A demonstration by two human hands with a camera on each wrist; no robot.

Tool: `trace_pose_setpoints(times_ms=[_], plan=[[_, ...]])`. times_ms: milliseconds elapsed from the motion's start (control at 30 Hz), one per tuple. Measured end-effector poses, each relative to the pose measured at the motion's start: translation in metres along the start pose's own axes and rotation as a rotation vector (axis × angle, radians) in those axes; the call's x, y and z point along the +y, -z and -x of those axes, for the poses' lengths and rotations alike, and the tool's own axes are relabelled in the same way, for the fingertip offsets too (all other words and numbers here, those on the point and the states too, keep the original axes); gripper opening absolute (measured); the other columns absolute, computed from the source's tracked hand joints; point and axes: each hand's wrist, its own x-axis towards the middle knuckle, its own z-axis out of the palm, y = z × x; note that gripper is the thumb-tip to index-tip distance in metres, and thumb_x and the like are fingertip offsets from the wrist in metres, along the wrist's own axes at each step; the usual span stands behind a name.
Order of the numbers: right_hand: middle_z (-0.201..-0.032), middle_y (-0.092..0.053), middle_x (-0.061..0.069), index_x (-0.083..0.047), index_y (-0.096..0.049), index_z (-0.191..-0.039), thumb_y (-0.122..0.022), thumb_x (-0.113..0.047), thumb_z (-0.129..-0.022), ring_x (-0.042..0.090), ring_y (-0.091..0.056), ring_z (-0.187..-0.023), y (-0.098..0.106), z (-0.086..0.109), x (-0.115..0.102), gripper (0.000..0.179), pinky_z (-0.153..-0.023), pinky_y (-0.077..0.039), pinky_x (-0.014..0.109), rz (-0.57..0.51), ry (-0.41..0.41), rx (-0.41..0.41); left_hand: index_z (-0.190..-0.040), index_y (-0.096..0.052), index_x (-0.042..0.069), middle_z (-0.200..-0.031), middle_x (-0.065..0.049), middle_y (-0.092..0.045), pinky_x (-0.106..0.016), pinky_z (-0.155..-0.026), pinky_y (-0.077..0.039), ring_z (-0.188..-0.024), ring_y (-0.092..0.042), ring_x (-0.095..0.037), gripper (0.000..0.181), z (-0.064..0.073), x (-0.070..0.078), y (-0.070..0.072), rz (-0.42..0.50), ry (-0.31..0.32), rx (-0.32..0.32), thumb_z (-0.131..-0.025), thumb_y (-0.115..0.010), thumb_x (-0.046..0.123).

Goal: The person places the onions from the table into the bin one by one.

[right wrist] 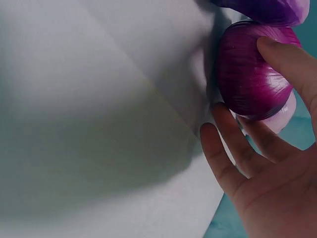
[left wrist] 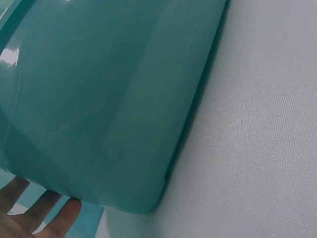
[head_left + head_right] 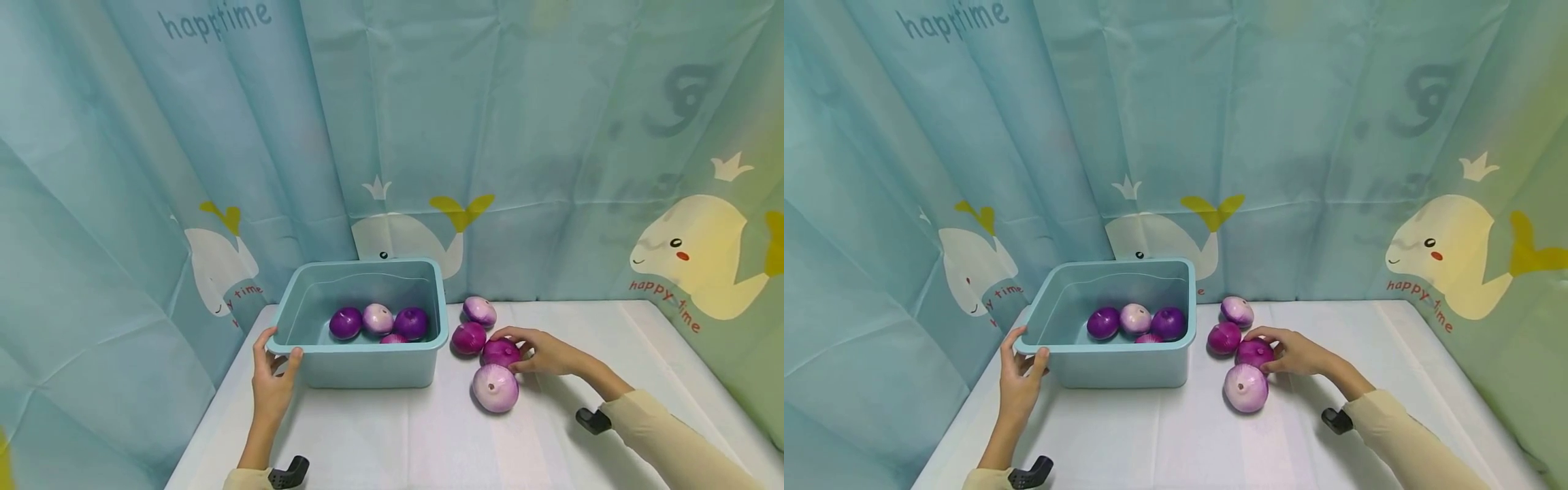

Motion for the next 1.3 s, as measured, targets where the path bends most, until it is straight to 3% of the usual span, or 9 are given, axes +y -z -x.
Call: trace_pose_setpoints(times_ms=[167,333,567,900,1133,1300], plan=[[-0.12,-0.067,0.01,-0.012,-0.062,-0.132,-0.083,-0.012,-0.086,0.021,-0.066,-0.099,0.01,-0.003,-0.005,0.051,-0.082,-0.058,0.035,0.054,0.012,-0.025,-0.156,-0.031,0.02,-0.152,-0.028,-0.044,-0.007,-0.083,-0.043,-0.122,-0.055,-0.039,0.064,0.002,0.0,0.001,0.005,0.003,-0.004,-0.101,-0.065,0.017],[-0.119,-0.067,0.008,-0.011,-0.063,-0.131,-0.084,-0.013,-0.086,0.016,-0.064,-0.096,0.028,-0.008,-0.013,0.05,-0.078,-0.059,0.034,0.08,0.043,-0.036,-0.156,-0.032,0.02,-0.152,-0.025,-0.046,-0.008,-0.086,-0.042,-0.12,-0.055,-0.033,0.064,0.001,0.0,0.001,0.004,-0.002,0.004,-0.101,-0.066,0.016],[-0.116,-0.067,0.008,-0.01,-0.063,-0.13,-0.085,-0.017,-0.087,0.016,-0.065,-0.092,0.058,-0.016,-0.032,0.049,-0.075,-0.058,0.034,0.116,0.068,-0.002,-0.155,-0.033,0.02,-0.152,-0.027,-0.045,-0.009,-0.082,-0.045,-0.123,-0.056,-0.04,0.064,0.003,-0.001,0.002,0.013,-0.003,-0.004,-0.101,-0.067,0.016],[-0.113,-0.068,0.012,-0.007,-0.064,-0.132,-0.086,-0.008,-0.083,0.015,-0.07,-0.081,0.089,-0.035,-0.057,0.054,-0.072,-0.06,0.036,0.197,0.109,0.241,-0.155,-0.033,0.021,-0.152,-0.024,-0.047,-0.009,-0.088,-0.041,-0.124,-0.056,-0.038,0.065,0.004,0.002,0.001,0.007,-0.019,-0.002,-0.1,-0.067,0.016],[-0.114,-0.067,0.015,-0.01,-0.062,-0.136,-0.087,-0.01,-0.082,0.025,-0.07,-0.085,0.108,-0.048,-0.073,0.059,-0.072,-0.06,0.033,0.29,0.063,0.399,-0.155,-0.033,0.02,-0.153,-0.025,-0.046,-0.007,-0.083,-0.043,-0.125,-0.055,-0.04,0.065,0.003,0.003,0.002,0.029,-0.024,-0.008,-0.1,-0.067,0.015],[-0.117,-0.067,0.014,-0.013,-0.061,-0.138,-0.087,-0.014,-0.084,0.03,-0.07,-0.09,0.113,-0.055,-0.079,0.06,-0.073,-0.061,0.037,0.289,0.038,0.49,-0.155,-0.032,0.021,-0.152,-0.026,-0.046,-0.009,-0.08,-0.045,-0.123,-0.057,-0.042,0.065,0.004,0.004,0.002,0.013,-0.009,-0.012,-0.1,-0.067,0.017]])
